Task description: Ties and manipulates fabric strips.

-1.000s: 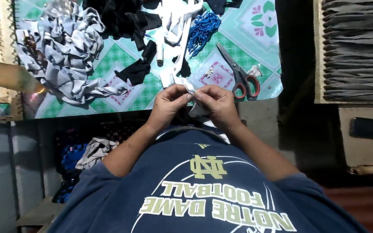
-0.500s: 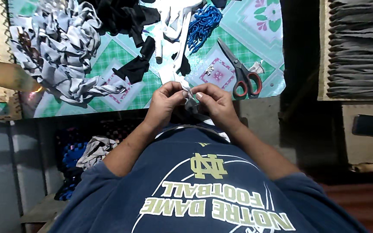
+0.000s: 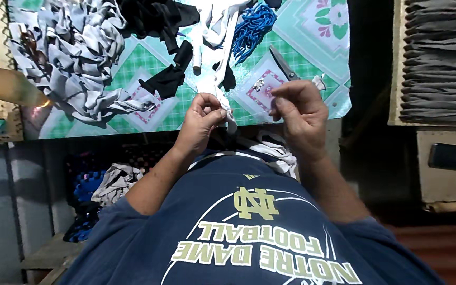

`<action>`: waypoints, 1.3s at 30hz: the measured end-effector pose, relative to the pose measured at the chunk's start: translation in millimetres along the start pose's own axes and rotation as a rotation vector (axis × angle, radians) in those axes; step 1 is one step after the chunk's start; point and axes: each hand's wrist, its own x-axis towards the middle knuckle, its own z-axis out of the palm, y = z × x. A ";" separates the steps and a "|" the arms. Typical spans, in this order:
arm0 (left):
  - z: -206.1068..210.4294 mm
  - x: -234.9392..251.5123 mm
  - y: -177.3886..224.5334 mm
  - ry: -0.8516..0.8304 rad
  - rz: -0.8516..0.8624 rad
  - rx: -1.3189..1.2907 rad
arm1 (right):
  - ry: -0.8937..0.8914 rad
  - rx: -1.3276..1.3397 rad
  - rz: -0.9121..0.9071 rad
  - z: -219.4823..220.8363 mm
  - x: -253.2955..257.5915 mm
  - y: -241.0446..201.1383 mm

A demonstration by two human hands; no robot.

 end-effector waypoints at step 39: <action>4.0 -7.8 10.1 -0.131 0.088 0.122 | -0.134 -0.464 -0.199 14.6 0.9 3.6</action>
